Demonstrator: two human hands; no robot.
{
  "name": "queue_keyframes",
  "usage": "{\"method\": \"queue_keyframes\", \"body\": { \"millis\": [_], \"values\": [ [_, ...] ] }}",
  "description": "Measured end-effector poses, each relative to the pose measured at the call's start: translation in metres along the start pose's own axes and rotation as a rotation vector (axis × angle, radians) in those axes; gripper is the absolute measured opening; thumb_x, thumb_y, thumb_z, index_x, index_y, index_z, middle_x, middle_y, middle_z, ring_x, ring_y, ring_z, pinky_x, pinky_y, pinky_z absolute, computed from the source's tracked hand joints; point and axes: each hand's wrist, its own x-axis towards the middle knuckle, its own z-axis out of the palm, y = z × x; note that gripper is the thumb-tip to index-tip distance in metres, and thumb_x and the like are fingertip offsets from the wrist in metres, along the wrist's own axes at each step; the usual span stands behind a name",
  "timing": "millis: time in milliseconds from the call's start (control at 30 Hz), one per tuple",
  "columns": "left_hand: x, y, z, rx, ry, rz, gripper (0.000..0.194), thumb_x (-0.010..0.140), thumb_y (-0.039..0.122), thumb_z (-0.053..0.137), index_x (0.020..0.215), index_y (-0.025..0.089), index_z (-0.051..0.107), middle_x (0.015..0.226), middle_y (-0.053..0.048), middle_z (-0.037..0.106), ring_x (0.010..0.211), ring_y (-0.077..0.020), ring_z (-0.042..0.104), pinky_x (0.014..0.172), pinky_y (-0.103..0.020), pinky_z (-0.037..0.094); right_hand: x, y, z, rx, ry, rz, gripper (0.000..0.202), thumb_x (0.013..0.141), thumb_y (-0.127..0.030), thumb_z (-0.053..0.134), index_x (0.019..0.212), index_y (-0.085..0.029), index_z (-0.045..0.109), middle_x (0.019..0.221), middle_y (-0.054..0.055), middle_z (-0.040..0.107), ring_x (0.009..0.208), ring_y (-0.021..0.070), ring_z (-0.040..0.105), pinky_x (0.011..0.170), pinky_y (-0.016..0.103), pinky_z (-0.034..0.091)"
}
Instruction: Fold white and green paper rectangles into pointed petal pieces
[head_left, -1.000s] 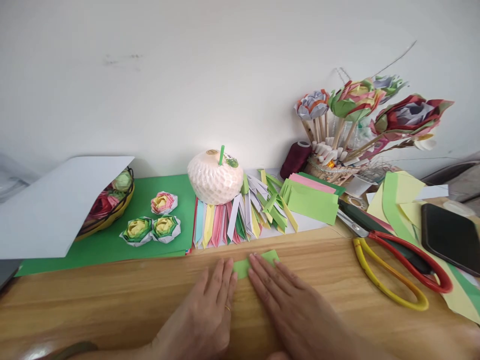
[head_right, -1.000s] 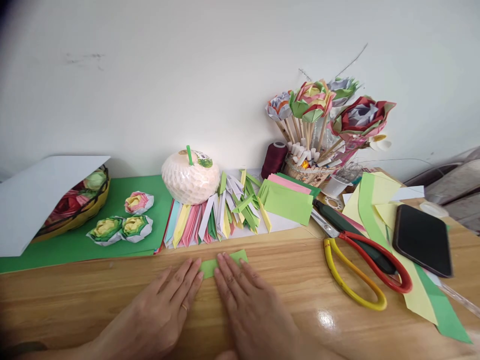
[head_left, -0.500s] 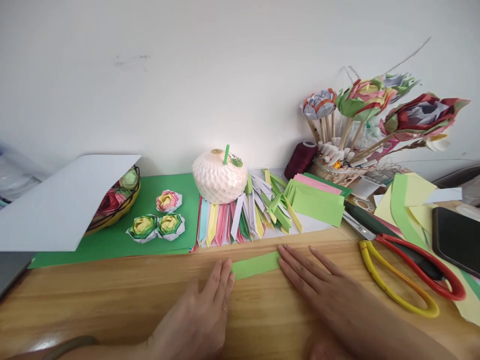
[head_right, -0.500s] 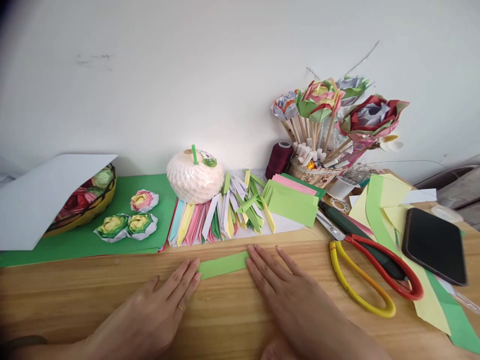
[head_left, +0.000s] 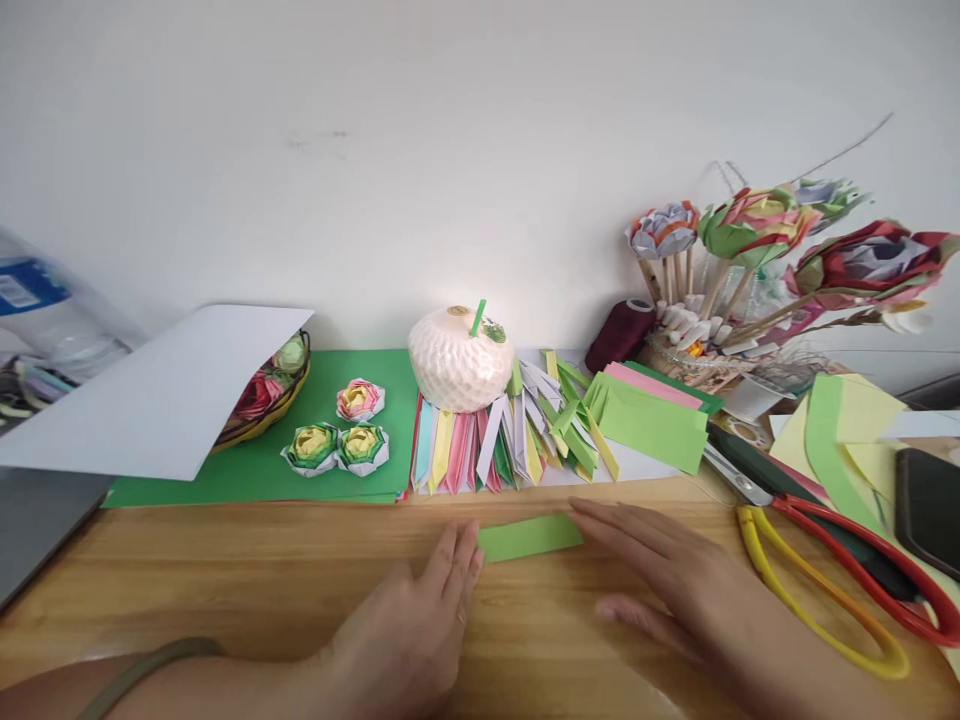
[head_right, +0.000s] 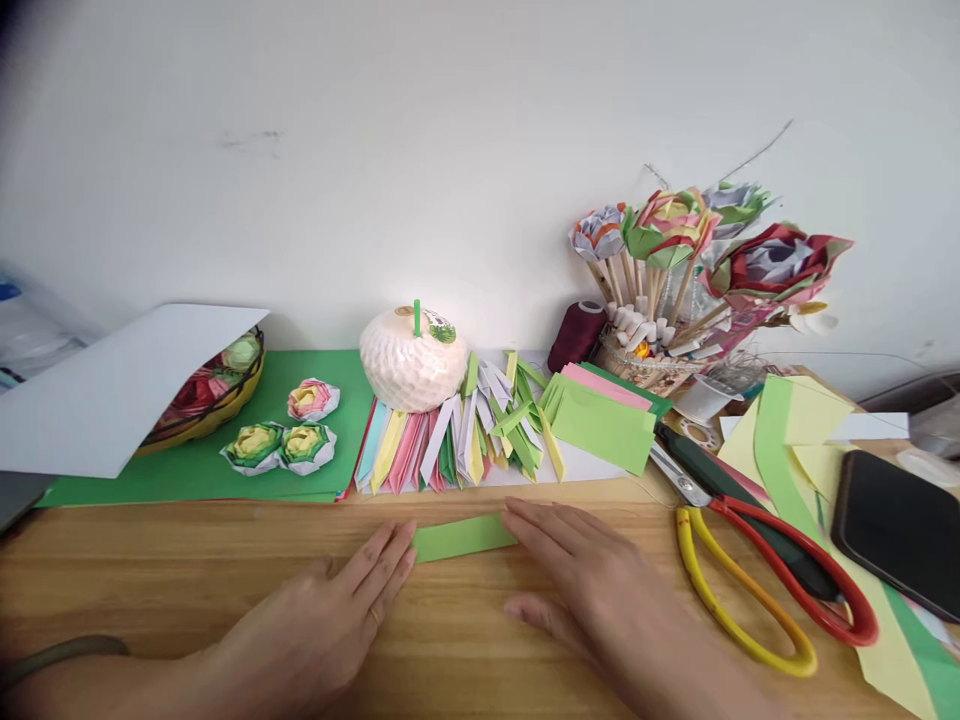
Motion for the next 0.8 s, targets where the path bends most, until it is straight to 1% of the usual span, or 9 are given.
{"method": "queue_keyframes", "body": {
  "millis": [67,200,400,500,567,633,700,733,800],
  "values": [
    [0.000,-0.001,0.000,-0.005,-0.022,0.007,0.033,0.089,0.022,0.044,0.110,0.015,0.068,0.122,-0.008,0.062,0.107,-0.0196,0.061,0.046,-0.026,0.042,0.008,-0.009,0.008,0.011,0.069,-0.022,0.045,0.094,-0.035,0.048,0.132,-0.012,0.049,0.129,0.013,0.057,0.115,0.0246,0.057,0.090,0.039,0.053],
    [-0.003,-0.004,0.000,-0.022,-0.069,0.036,0.034,0.089,0.022,0.045,0.116,0.014,0.065,0.126,-0.009,0.059,0.110,-0.0205,0.059,0.047,-0.027,0.042,0.018,-0.022,0.026,0.025,0.169,-0.025,0.036,0.093,-0.018,0.046,0.128,-0.013,0.052,0.121,0.012,0.063,0.113,0.0245,0.058,0.091,0.041,0.053],
    [-0.003,-0.010,0.002,-0.081,-0.140,0.086,0.037,0.087,0.017,0.048,0.121,0.012,0.060,0.128,-0.015,0.057,0.111,-0.0229,0.059,0.045,-0.025,0.040,0.020,-0.023,0.032,0.175,0.150,0.134,0.027,0.090,-0.016,0.049,0.116,-0.014,0.058,0.106,0.012,0.066,0.094,0.0233,0.063,0.080,0.039,0.056],
    [0.002,-0.016,0.000,-0.100,-0.140,0.106,0.035,0.085,0.014,0.051,0.117,0.013,0.063,0.123,-0.015,0.061,0.103,-0.0236,0.063,0.046,-0.024,0.042,0.020,-0.022,0.029,0.255,0.159,0.176,0.024,0.090,-0.015,0.048,0.112,-0.017,0.058,0.098,0.009,0.065,0.088,0.0216,0.062,0.074,0.036,0.055],
    [0.007,-0.022,-0.003,-0.091,-0.099,0.080,0.031,0.082,0.012,0.053,0.111,0.014,0.066,0.114,-0.015,0.066,0.086,-0.0225,0.067,0.047,-0.025,0.044,0.020,-0.023,0.026,0.303,0.168,0.192,0.018,0.091,-0.014,0.046,0.104,-0.019,0.059,0.089,0.007,0.064,0.080,0.0189,0.062,0.067,0.031,0.053],
    [0.013,-0.027,-0.007,-0.072,0.038,0.006,0.026,0.082,0.009,0.053,0.103,0.011,0.067,0.095,-0.013,0.072,0.076,-0.0220,0.067,0.050,-0.025,0.046,0.020,-0.025,0.024,0.323,0.184,0.179,0.016,0.092,-0.014,0.045,0.095,-0.019,0.059,0.081,0.005,0.061,0.071,0.0159,0.060,0.058,0.026,0.049],
    [0.019,-0.031,-0.010,-0.107,0.144,-0.043,0.022,0.086,0.010,0.049,0.098,0.009,0.067,0.076,-0.009,0.072,0.062,-0.0194,0.064,0.050,-0.026,0.046,0.019,-0.027,0.022,0.290,0.223,0.131,0.016,0.093,-0.014,0.043,0.091,-0.018,0.059,0.075,0.003,0.058,0.064,0.0144,0.056,0.053,0.024,0.044],
    [0.022,-0.032,-0.011,-0.170,0.150,-0.072,0.021,0.088,0.013,0.048,0.084,0.012,0.069,0.066,-0.007,0.069,0.056,-0.0191,0.062,0.047,-0.026,0.044,0.019,-0.029,0.022,0.253,0.256,0.101,0.016,0.093,-0.015,0.044,0.090,-0.017,0.060,0.073,0.003,0.057,0.062,0.0141,0.055,0.052,0.024,0.042],
    [0.028,-0.032,-0.014,-0.340,0.036,-0.124,0.034,0.092,0.024,0.047,0.064,0.015,0.065,0.055,-0.004,0.064,0.048,-0.0185,0.058,0.043,-0.026,0.040,0.018,-0.032,0.022,0.169,0.337,0.036,0.015,0.092,-0.014,0.045,0.089,-0.017,0.060,0.069,0.002,0.056,0.059,0.0136,0.051,0.051,0.024,0.038]
  ]
}}
